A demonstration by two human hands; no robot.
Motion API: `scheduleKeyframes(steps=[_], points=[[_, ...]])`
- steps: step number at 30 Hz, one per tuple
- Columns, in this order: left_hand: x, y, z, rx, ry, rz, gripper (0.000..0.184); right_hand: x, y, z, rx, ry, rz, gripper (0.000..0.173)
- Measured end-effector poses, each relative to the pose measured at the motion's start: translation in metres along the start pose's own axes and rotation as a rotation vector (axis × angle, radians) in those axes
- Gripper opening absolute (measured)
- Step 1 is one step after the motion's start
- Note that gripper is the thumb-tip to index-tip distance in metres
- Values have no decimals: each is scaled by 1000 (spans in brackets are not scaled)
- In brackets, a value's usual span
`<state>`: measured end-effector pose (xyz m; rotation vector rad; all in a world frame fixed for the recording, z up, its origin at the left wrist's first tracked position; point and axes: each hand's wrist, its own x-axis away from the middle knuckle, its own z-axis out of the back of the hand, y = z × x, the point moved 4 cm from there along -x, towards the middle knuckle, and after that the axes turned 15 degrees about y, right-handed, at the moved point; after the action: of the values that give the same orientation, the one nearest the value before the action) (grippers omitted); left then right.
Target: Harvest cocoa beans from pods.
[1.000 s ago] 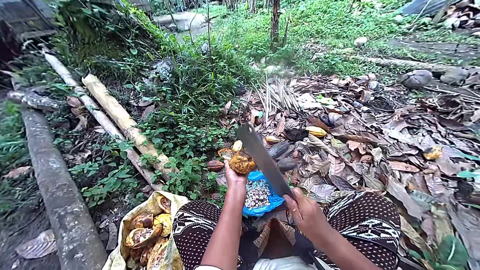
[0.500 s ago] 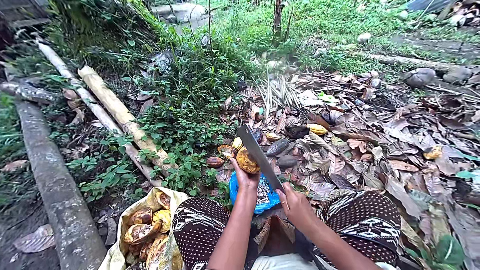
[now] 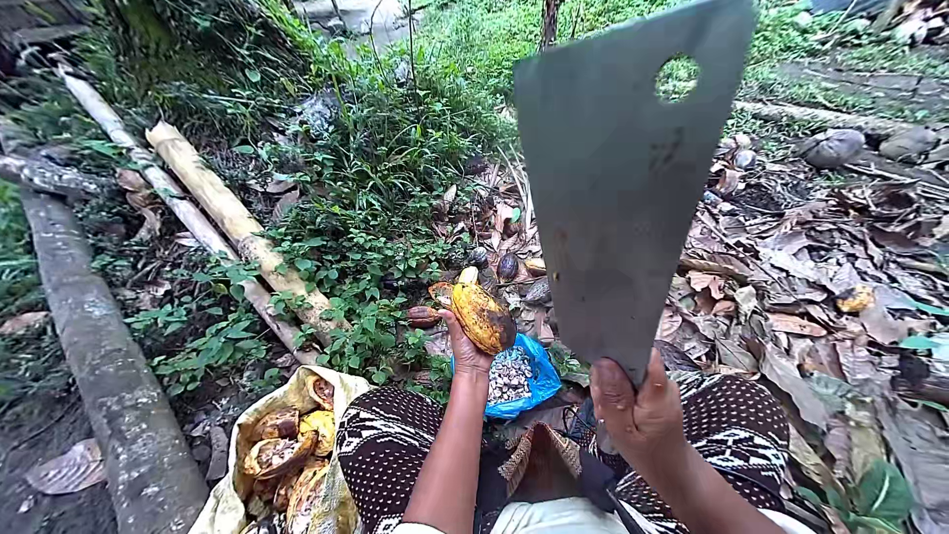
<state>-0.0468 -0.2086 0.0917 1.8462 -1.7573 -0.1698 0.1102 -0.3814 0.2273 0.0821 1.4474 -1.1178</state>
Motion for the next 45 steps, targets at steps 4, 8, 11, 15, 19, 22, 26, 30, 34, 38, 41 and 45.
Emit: scheduleKeyframes(steps=[4,8,11,15,19,22,26,30,34,38,41,45], points=[[13,-5,-9,-168,-74,-13,100,28,26,-28,298,-581,-350,38],[11,-10,-3,-234,-59,6,110,36,40,-33,347,-651,-464,39],[5,-6,-7,-320,-38,-70,106,40,53,-36,336,-563,-421,42],[-4,-3,0,-329,48,-232,74,47,62,-50,383,-491,-266,37],[-6,-5,9,-336,116,-318,64,60,72,-62,428,-461,-148,31],[-4,-3,11,-408,157,-350,55,68,74,-67,439,-401,-100,27],[-3,-2,10,-506,195,-385,64,70,82,-70,455,-365,-42,25],[-1,4,0,-496,171,-306,66,62,83,-64,370,-356,-125,28],[10,16,-21,-258,-87,-104,58,47,75,-52,187,-198,-334,39],[22,-7,-23,-189,-36,213,85,48,70,-51,195,-78,-201,36],[11,-17,-9,-270,198,207,74,62,71,-42,213,-197,-131,33],[-5,-47,9,-146,316,318,70,56,60,-34,146,-176,-179,35]])
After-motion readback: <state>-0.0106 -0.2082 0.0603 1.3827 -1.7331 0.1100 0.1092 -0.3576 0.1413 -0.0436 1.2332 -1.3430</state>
